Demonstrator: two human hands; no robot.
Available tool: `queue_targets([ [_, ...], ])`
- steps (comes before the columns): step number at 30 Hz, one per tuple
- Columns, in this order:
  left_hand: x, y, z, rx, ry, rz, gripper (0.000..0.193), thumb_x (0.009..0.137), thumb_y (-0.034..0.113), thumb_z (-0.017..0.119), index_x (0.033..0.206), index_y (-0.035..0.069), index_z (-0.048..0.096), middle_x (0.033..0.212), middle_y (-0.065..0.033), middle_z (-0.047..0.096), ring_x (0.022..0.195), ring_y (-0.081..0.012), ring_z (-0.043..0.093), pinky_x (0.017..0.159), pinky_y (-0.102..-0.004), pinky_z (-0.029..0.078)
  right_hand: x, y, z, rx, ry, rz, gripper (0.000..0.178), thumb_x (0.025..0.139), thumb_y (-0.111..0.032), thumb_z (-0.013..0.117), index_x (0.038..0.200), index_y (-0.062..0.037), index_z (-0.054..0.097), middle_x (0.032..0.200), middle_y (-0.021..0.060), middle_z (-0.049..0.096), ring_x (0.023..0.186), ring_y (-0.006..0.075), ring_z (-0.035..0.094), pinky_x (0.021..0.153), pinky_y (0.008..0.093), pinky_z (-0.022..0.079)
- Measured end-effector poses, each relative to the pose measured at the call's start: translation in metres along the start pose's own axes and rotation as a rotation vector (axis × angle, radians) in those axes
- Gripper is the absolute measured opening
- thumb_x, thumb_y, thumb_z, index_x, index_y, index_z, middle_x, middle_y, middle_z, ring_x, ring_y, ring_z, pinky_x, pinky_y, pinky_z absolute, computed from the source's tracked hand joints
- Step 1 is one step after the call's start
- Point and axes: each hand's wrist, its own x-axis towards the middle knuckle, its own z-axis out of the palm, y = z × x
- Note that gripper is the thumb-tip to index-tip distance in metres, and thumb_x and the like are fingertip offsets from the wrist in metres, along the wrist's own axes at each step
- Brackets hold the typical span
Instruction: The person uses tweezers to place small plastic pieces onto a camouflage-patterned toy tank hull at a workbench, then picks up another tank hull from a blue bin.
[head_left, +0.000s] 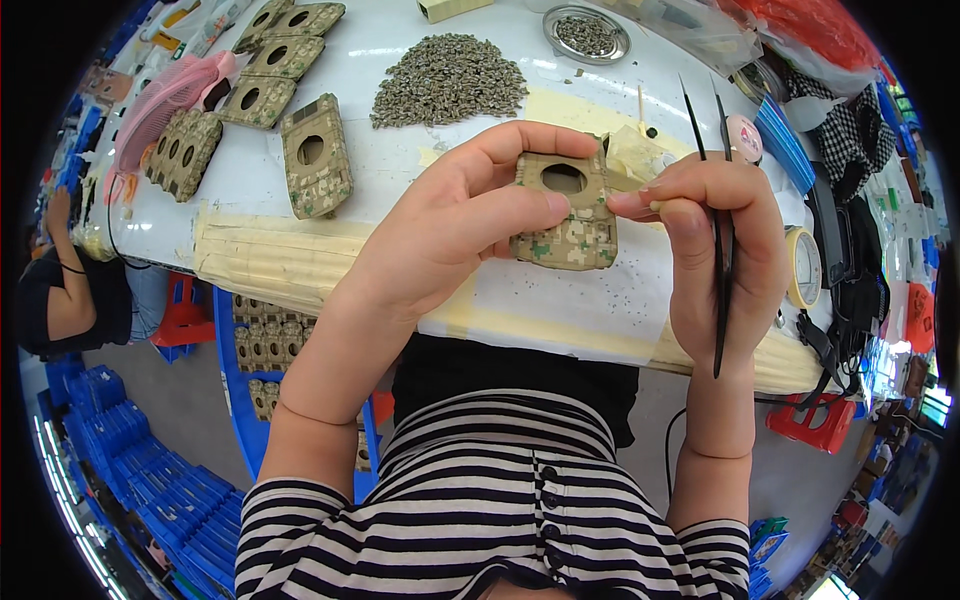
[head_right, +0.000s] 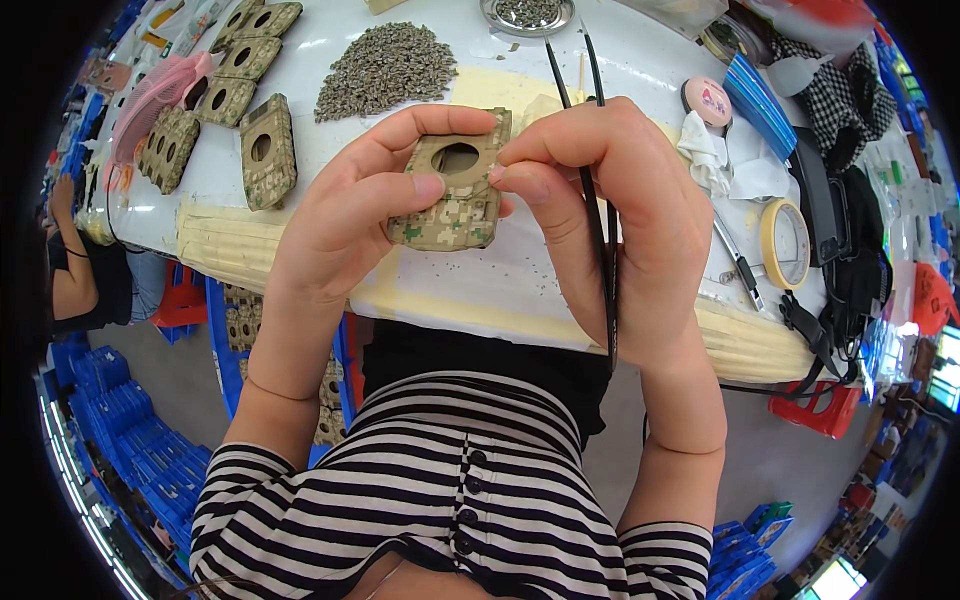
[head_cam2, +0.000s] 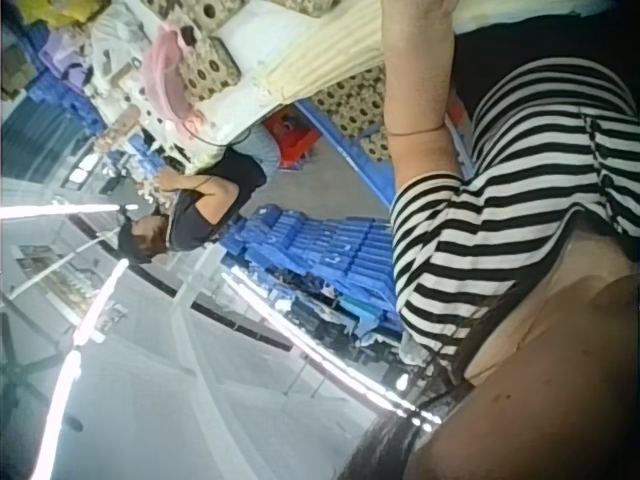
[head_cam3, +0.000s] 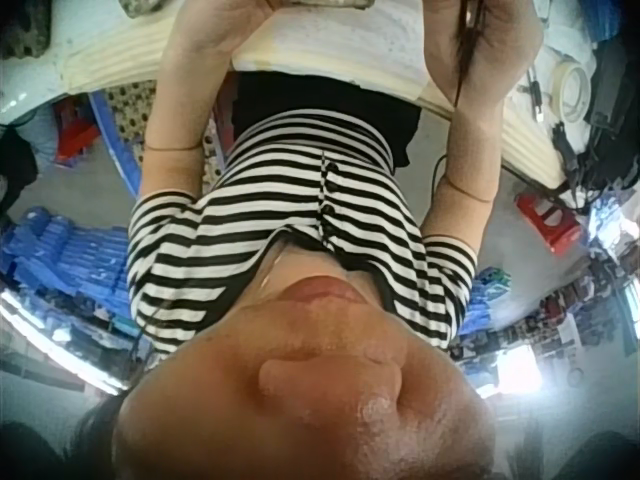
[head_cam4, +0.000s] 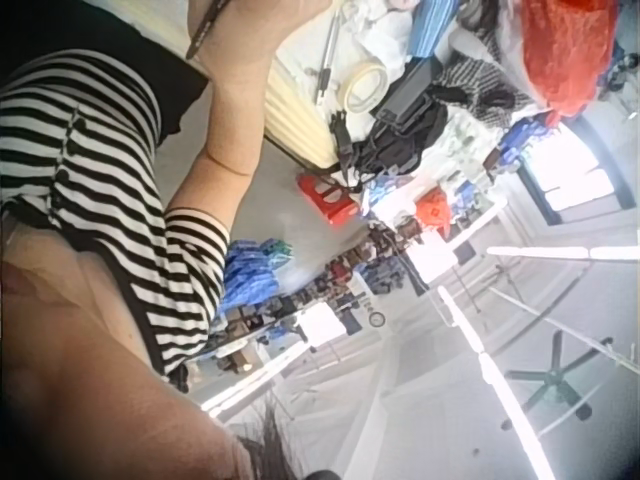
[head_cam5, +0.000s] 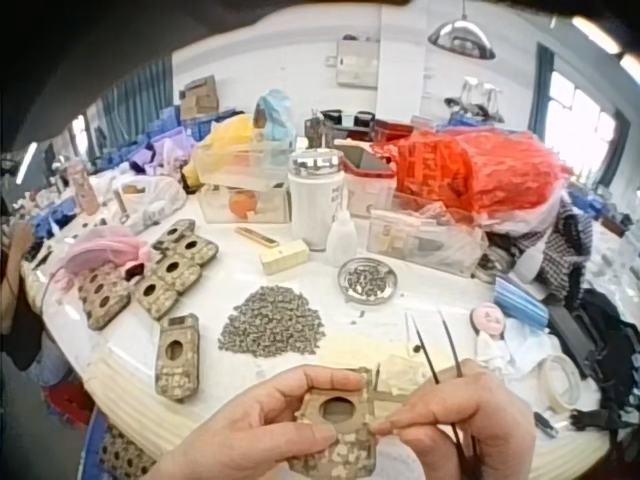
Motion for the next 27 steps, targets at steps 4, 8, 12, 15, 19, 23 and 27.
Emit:
queue_targets([
  [4,0.0003,0.0000,-0.0007,0.000,-0.004,0.005,0.047,0.084,0.010,0.053,0.128,-0.004,0.043,0.111,-0.0167,0.060,0.100,-0.0237,0.062,0.088,-0.0318,0.050,0.0001,0.0007,0.0008,-0.006,0.004,-0.006,0.020,0.096,-0.019,0.052,0.094,0.0015,0.050,0.081,0.0097,0.060,0.076,0.0156,0.063,0.073,0.0260,0.050],
  [8,0.0006,-0.0008,-0.0018,0.011,-0.002,0.008,0.047,0.084,0.010,0.053,0.128,-0.003,0.043,0.111,-0.0167,0.060,0.100,-0.0237,0.062,0.088,-0.0318,0.050,0.0003,0.0010,0.0010,-0.019,0.008,-0.013,0.020,0.095,-0.018,0.052,0.094,0.0016,0.051,0.081,0.0097,0.060,0.076,0.0157,0.063,0.073,0.0256,0.050],
  [12,0.0005,-0.0017,-0.0014,-0.009,-0.001,0.011,0.046,0.084,0.010,0.054,0.127,-0.003,0.043,0.111,-0.0166,0.060,0.100,-0.0238,0.062,0.088,-0.0318,0.049,0.0005,0.0011,0.0013,-0.017,0.008,-0.015,0.020,0.095,-0.018,0.052,0.094,0.0016,0.051,0.081,0.0095,0.059,0.075,0.0157,0.063,0.072,0.0254,0.049],
  [15,0.0006,-0.0009,-0.0004,-0.010,0.002,0.006,0.046,0.084,0.009,0.053,0.127,-0.003,0.044,0.111,-0.0166,0.060,0.100,-0.0239,0.062,0.088,-0.0319,0.049,0.0002,0.0011,0.0012,-0.018,0.009,-0.011,0.020,0.095,-0.018,0.052,0.094,0.0016,0.051,0.081,0.0093,0.059,0.075,0.0158,0.063,0.072,0.0253,0.049],
  [19,0.0002,-0.0007,-0.0006,-0.002,0.001,0.009,0.045,0.084,0.009,0.052,0.127,-0.004,0.044,0.112,-0.0168,0.059,0.100,-0.0241,0.062,0.088,-0.0319,0.049,0.0003,0.0014,0.0017,-0.015,0.008,-0.017,0.020,0.096,-0.018,0.052,0.094,0.0016,0.050,0.082,0.0094,0.058,0.075,0.0161,0.064,0.072,0.0255,0.050],
  [23,-0.0005,0.0007,-0.0003,0.009,0.010,0.002,0.045,0.084,0.009,0.052,0.126,-0.004,0.044,0.113,-0.0168,0.059,0.101,-0.0247,0.062,0.089,-0.0323,0.049,-0.0001,0.0032,0.0029,0.064,0.047,-0.017,0.020,0.096,-0.018,0.051,0.094,0.0016,0.051,0.082,0.0093,0.058,0.075,0.0164,0.064,0.071,0.0256,0.051],
  [27,-0.0001,0.0006,0.0013,-0.018,0.018,0.008,0.046,0.083,0.009,0.053,0.126,-0.004,0.045,0.114,-0.0170,0.058,0.101,-0.0255,0.062,0.089,-0.0330,0.049,-0.0019,0.0064,0.0004,0.186,0.219,-0.002,0.019,0.097,-0.017,0.049,0.097,0.0014,0.050,0.083,0.0097,0.059,0.076,0.0166,0.066,0.070,0.0264,0.052],
])
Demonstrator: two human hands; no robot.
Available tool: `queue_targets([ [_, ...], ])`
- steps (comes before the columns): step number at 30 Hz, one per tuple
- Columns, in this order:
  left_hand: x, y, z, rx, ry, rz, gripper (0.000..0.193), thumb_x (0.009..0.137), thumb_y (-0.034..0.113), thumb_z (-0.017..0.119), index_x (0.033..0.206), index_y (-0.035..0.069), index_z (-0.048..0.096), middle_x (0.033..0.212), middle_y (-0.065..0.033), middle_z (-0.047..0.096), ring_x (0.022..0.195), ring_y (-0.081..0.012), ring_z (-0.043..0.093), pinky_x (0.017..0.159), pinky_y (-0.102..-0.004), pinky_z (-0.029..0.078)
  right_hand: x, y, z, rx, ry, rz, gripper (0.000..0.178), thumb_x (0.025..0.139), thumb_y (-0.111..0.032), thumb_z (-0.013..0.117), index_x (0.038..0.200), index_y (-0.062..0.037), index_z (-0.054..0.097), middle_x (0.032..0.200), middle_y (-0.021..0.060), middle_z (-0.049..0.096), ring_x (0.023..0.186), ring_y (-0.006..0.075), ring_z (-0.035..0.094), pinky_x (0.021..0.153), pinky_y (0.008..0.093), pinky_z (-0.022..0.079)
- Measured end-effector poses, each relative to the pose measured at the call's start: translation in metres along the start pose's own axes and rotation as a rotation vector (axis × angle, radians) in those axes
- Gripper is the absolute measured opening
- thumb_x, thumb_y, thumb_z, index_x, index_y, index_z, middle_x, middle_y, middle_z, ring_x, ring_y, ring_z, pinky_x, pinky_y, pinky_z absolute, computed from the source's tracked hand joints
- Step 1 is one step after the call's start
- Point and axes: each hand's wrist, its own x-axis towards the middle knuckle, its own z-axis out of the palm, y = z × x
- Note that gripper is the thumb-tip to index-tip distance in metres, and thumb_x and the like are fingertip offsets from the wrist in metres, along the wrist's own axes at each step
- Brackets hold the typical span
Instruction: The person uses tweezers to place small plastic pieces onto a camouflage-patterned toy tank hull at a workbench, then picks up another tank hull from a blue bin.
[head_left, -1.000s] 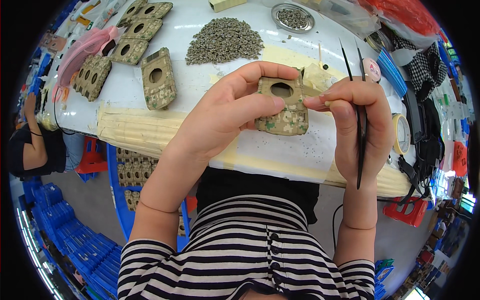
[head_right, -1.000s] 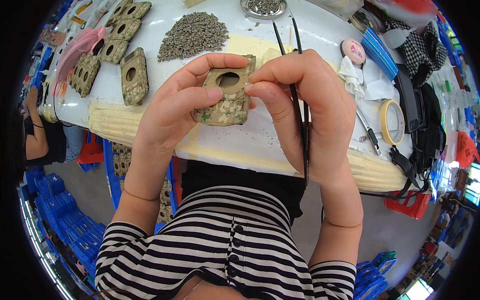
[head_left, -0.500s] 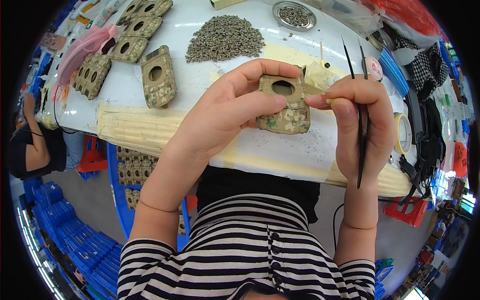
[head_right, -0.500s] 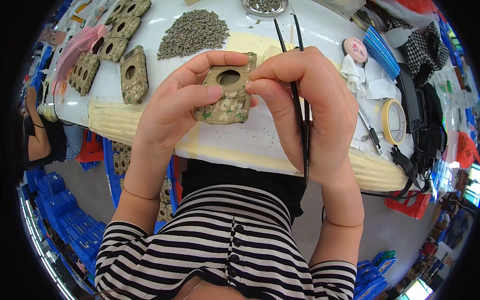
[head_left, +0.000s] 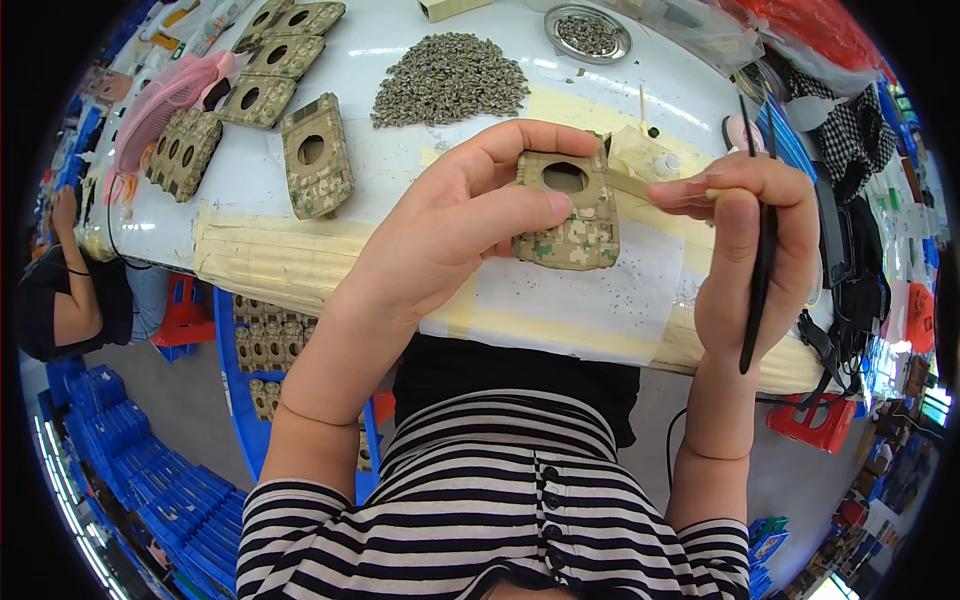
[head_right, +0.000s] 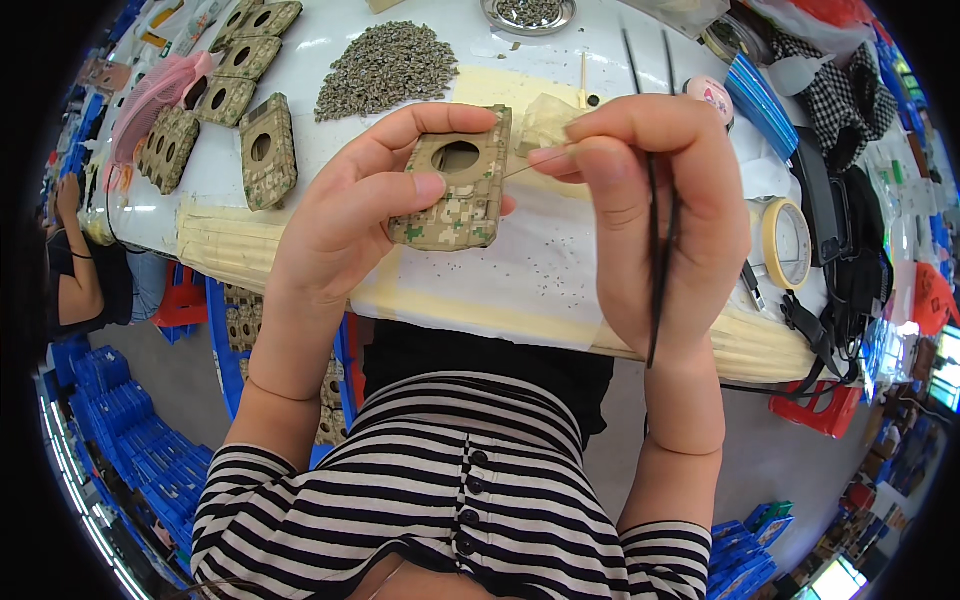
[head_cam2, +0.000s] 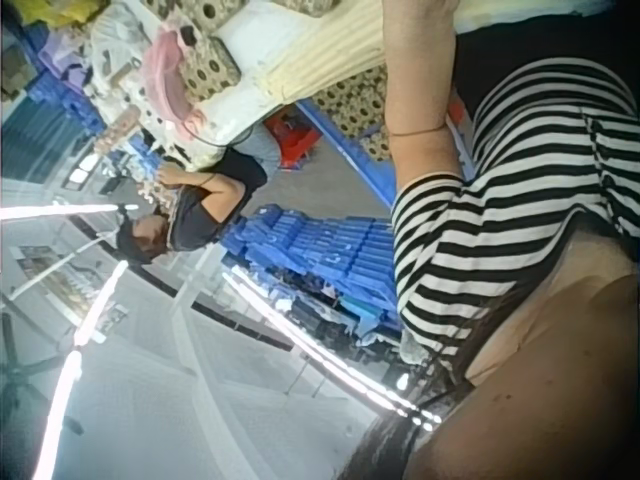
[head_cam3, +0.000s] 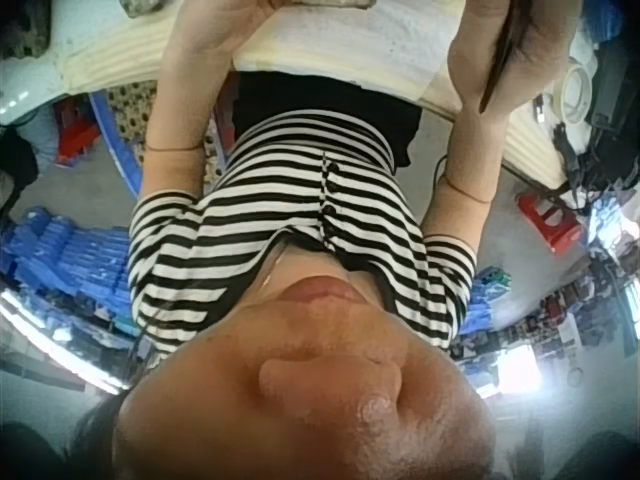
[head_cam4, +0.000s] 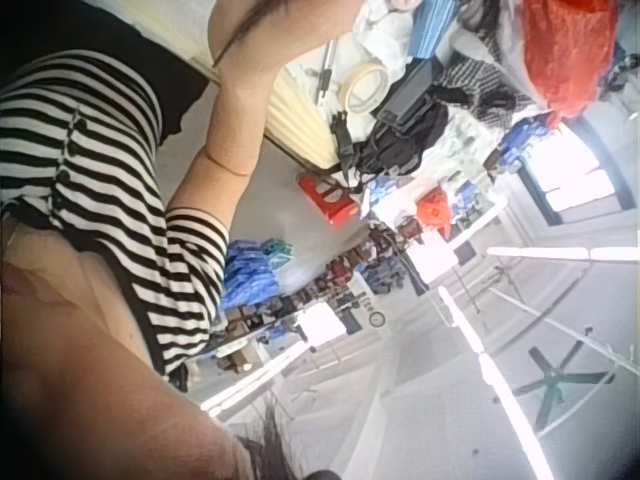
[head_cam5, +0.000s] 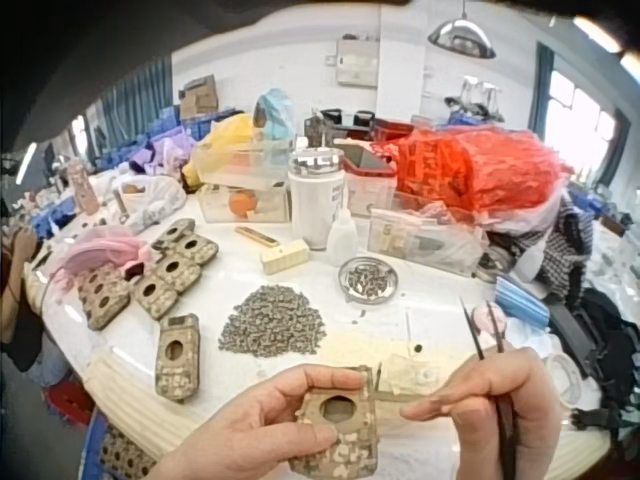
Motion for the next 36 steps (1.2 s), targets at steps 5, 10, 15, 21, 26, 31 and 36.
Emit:
queue_targets([
  [5,0.000,0.000,0.001,-0.013,0.020,0.023,0.046,0.083,0.008,0.051,0.127,-0.004,0.044,0.116,-0.0173,0.057,0.102,-0.0272,0.062,0.089,-0.0335,0.049,0.007,0.018,-0.015,-0.541,0.244,-0.136,0.008,0.086,-0.007,0.064,0.083,-0.0022,0.060,0.072,0.0025,0.059,0.062,0.0095,0.052,0.058,0.0209,0.041],
  [10,0.001,0.000,0.003,-0.132,0.028,0.026,0.045,0.083,0.006,0.048,0.126,-0.006,0.044,0.116,-0.0174,0.056,0.102,-0.0295,0.062,0.089,-0.0348,0.050,0.010,0.018,-0.013,-0.763,0.111,-0.190,0.008,0.080,-0.005,0.069,0.080,-0.0035,0.061,0.071,0.0056,0.058,0.060,0.0184,0.051,0.056,0.0259,0.041],
  [15,0.000,-0.001,0.004,-0.153,0.046,0.039,0.045,0.083,0.005,0.047,0.126,-0.006,0.043,0.117,-0.0172,0.056,0.102,-0.0296,0.062,0.088,-0.0349,0.051,0.011,0.016,-0.012,-0.746,0.162,-0.245,0.008,0.079,-0.004,0.069,0.080,-0.0031,0.061,0.071,0.0050,0.059,0.065,0.0176,0.055,0.057,0.0258,0.041],
  [21,0.003,-0.003,0.001,-0.111,-0.011,0.037,0.046,0.082,0.005,0.048,0.127,-0.004,0.043,0.116,-0.0171,0.057,0.099,-0.0276,0.063,0.085,-0.0332,0.052,-0.002,-0.003,-0.008,-0.109,0.048,-0.052,0.006,0.088,-0.003,0.060,0.091,0.0010,0.060,0.086,0.0055,0.061,0.073,0.0085,0.054,0.069,0.0199,0.043],
  [26,0.003,-0.005,0.001,-0.117,-0.029,0.036,0.047,0.082,0.005,0.048,0.128,-0.003,0.043,0.114,-0.0174,0.058,0.099,-0.0270,0.063,0.085,-0.0339,0.052,-0.003,0.000,0.008,0.127,-0.051,0.081,0.006,0.091,-0.005,0.057,0.092,0.0004,0.054,0.085,0.0060,0.062,0.073,0.0073,0.056,0.067,0.0183,0.043],
  [31,0.003,-0.004,0.000,-0.123,-0.034,0.021,0.048,0.082,0.005,0.049,0.129,-0.003,0.042,0.113,-0.0178,0.059,0.099,-0.0272,0.063,0.084,-0.0344,0.052,-0.003,-0.001,0.005,0.091,-0.130,0.128,0.013,0.095,-0.011,0.050,0.094,0.0017,0.051,0.086,0.0103,0.061,0.081,0.0159,0.063,0.075,0.0260,0.049],
  [36,0.003,-0.004,0.000,-0.108,-0.029,0.015,0.048,0.082,0.004,0.049,0.129,-0.003,0.043,0.114,-0.0185,0.058,0.099,-0.0277,0.063,0.084,-0.0345,0.052,-0.005,0.003,0.012,0.157,-0.063,0.122,0.006,0.091,-0.004,0.056,0.091,0.0006,0.053,0.082,0.0071,0.064,0.070,0.0078,0.058,0.065,0.0191,0.046],
])
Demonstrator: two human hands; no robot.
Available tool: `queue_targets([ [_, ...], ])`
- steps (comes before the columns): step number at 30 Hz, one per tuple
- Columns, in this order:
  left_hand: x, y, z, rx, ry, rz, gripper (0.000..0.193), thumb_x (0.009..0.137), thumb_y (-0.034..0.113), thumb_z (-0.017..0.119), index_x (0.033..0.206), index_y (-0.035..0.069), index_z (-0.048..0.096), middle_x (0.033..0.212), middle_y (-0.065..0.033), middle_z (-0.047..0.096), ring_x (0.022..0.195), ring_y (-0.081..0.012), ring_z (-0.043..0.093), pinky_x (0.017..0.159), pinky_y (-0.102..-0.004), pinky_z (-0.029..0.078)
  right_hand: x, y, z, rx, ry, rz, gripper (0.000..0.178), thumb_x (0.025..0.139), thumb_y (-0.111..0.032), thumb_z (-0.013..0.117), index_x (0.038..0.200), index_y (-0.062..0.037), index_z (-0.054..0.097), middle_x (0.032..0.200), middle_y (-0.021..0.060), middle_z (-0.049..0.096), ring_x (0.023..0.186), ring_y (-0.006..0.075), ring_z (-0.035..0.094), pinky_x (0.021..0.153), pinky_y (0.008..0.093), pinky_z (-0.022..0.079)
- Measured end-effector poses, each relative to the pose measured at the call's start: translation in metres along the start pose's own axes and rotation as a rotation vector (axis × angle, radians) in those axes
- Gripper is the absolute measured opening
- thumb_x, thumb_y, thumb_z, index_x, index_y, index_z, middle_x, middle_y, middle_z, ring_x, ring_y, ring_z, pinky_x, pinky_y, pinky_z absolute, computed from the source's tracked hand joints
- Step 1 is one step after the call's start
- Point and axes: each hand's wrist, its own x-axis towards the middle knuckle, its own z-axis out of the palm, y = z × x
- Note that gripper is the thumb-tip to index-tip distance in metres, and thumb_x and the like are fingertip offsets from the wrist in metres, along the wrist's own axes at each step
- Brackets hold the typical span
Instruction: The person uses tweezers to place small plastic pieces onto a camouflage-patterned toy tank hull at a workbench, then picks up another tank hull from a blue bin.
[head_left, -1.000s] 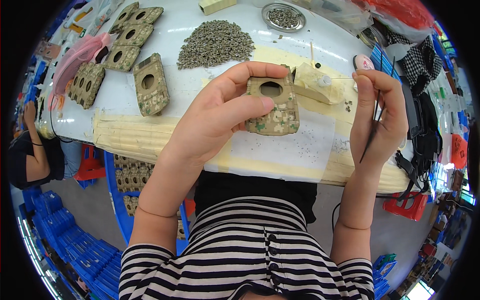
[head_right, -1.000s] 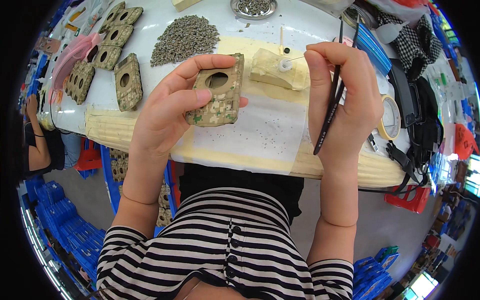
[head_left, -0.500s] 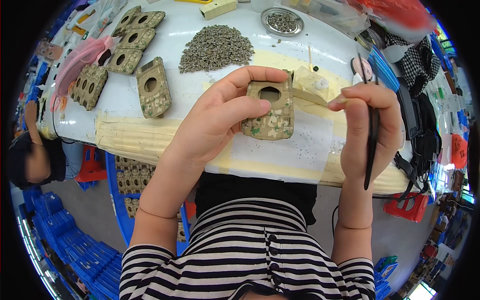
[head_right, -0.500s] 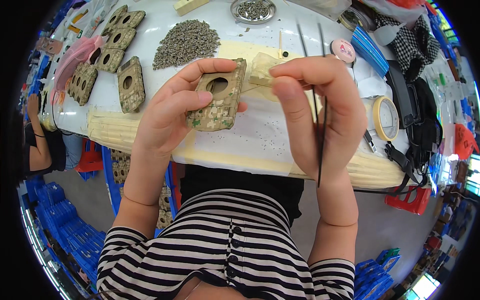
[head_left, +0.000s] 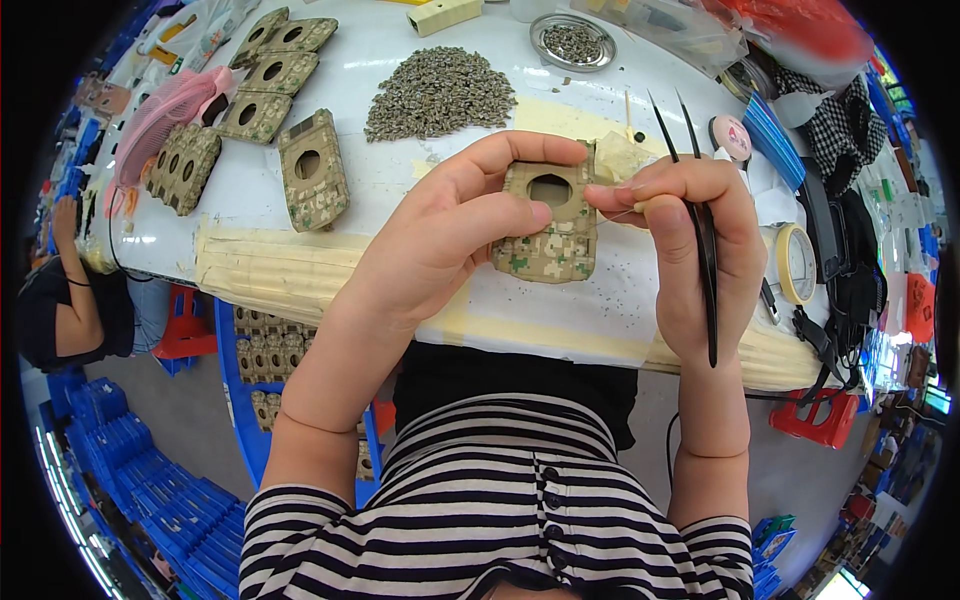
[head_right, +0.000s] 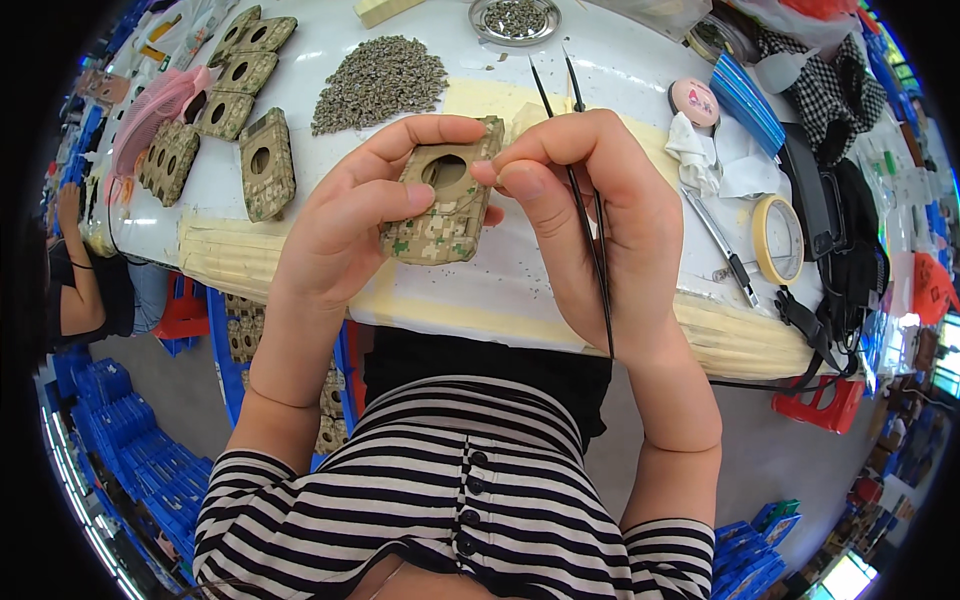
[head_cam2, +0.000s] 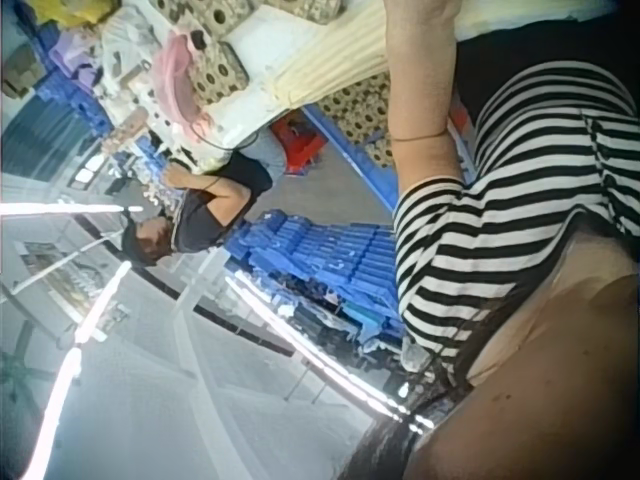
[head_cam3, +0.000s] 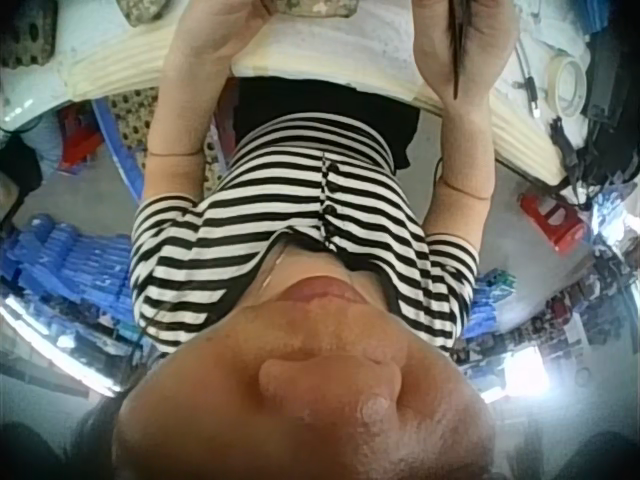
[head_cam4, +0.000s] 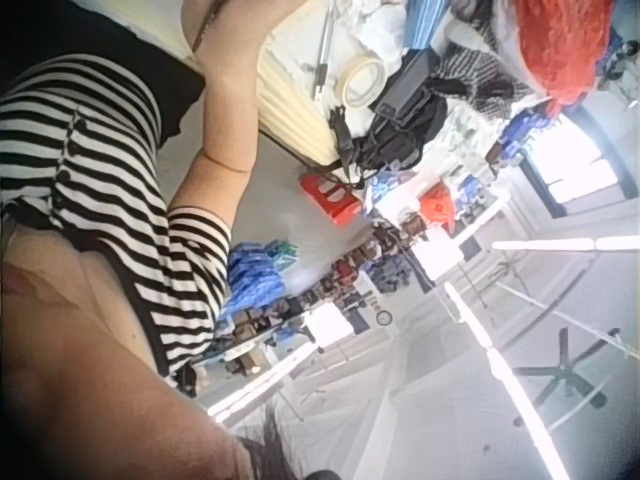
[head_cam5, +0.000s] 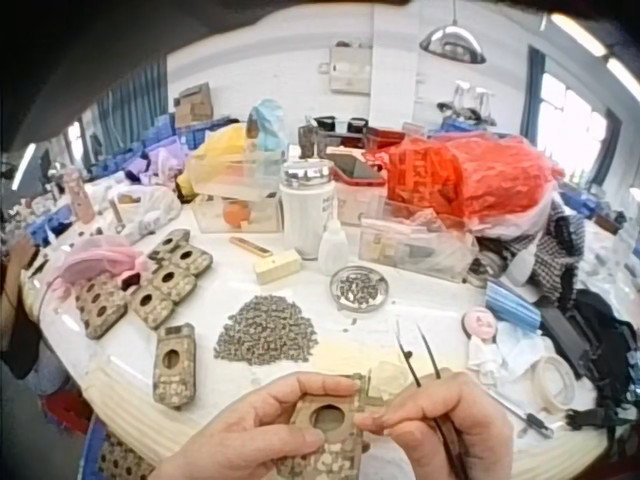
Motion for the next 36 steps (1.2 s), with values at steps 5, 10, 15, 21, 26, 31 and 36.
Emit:
queue_targets([
  [5,-0.001,0.001,0.001,-0.005,0.005,0.004,0.048,0.081,0.004,0.048,0.129,-0.003,0.043,0.115,-0.0189,0.058,0.099,-0.0280,0.063,0.086,-0.0346,0.051,0.001,-0.002,0.001,0.007,-0.011,0.005,0.006,0.091,-0.004,0.055,0.091,0.0011,0.053,0.082,0.0078,0.065,0.069,0.0083,0.058,0.065,0.0197,0.047],
  [10,0.000,0.000,0.001,-0.006,0.005,0.018,0.048,0.081,0.004,0.048,0.128,-0.003,0.043,0.115,-0.0188,0.057,0.099,-0.0278,0.063,0.088,-0.0346,0.050,0.001,-0.002,0.001,0.002,-0.015,0.001,0.006,0.092,-0.004,0.055,0.091,0.0012,0.052,0.082,0.0083,0.065,0.070,0.0085,0.058,0.065,0.0198,0.047],
  [15,0.000,-0.001,0.001,0.000,0.008,0.020,0.048,0.081,0.005,0.049,0.128,-0.004,0.043,0.115,-0.0185,0.057,0.099,-0.0272,0.063,0.088,-0.0341,0.050,0.000,-0.001,-0.001,-0.014,-0.027,0.017,0.007,0.093,-0.005,0.053,0.092,0.0016,0.052,0.083,0.0081,0.063,0.077,0.0106,0.062,0.069,0.0206,0.049],
  [21,0.000,0.001,0.002,0.004,0.015,0.025,0.048,0.081,0.006,0.050,0.128,-0.004,0.044,0.116,-0.0174,0.056,0.099,-0.0275,0.063,0.085,-0.0329,0.052,0.006,0.000,-0.013,-0.036,0.207,-0.013,0.011,0.095,-0.008,0.050,0.092,0.0029,0.051,0.084,0.0082,0.061,0.082,0.0143,0.064,0.073,0.0242,0.052],
  [26,-0.001,0.001,0.000,0.015,0.078,0.114,0.047,0.081,0.006,0.048,0.127,-0.005,0.043,0.117,-0.0174,0.056,0.101,-0.0291,0.063,0.086,-0.0333,0.052,0.012,0.014,-0.030,-0.775,0.329,-0.261,0.007,0.087,-0.005,0.062,0.084,-0.0009,0.057,0.076,0.0039,0.060,0.064,0.0122,0.053,0.059,0.0242,0.044],
  [31,0.000,0.001,-0.004,0.009,0.176,0.215,0.044,0.085,0.007,0.045,0.126,-0.008,0.042,0.115,-0.0199,0.057,0.104,-0.0307,0.062,0.088,-0.0335,0.052,0.012,0.019,-0.024,-0.894,0.211,-0.280,0.009,0.081,-0.006,0.068,0.085,-0.0031,0.060,0.077,0.0059,0.061,0.061,0.0176,0.053,0.057,0.0252,0.042],
  [36,0.000,0.000,-0.007,-0.026,0.214,0.245,0.039,0.087,0.006,0.045,0.124,-0.006,0.044,0.114,-0.0191,0.058,0.105,-0.0290,0.062,0.092,-0.0320,0.050,0.003,0.018,-0.028,-0.791,0.228,-0.296,0.028,0.093,-0.023,0.056,0.108,-0.0001,0.060,0.096,0.0125,0.064,0.088,0.0207,0.063,0.079,0.0281,0.047],
])
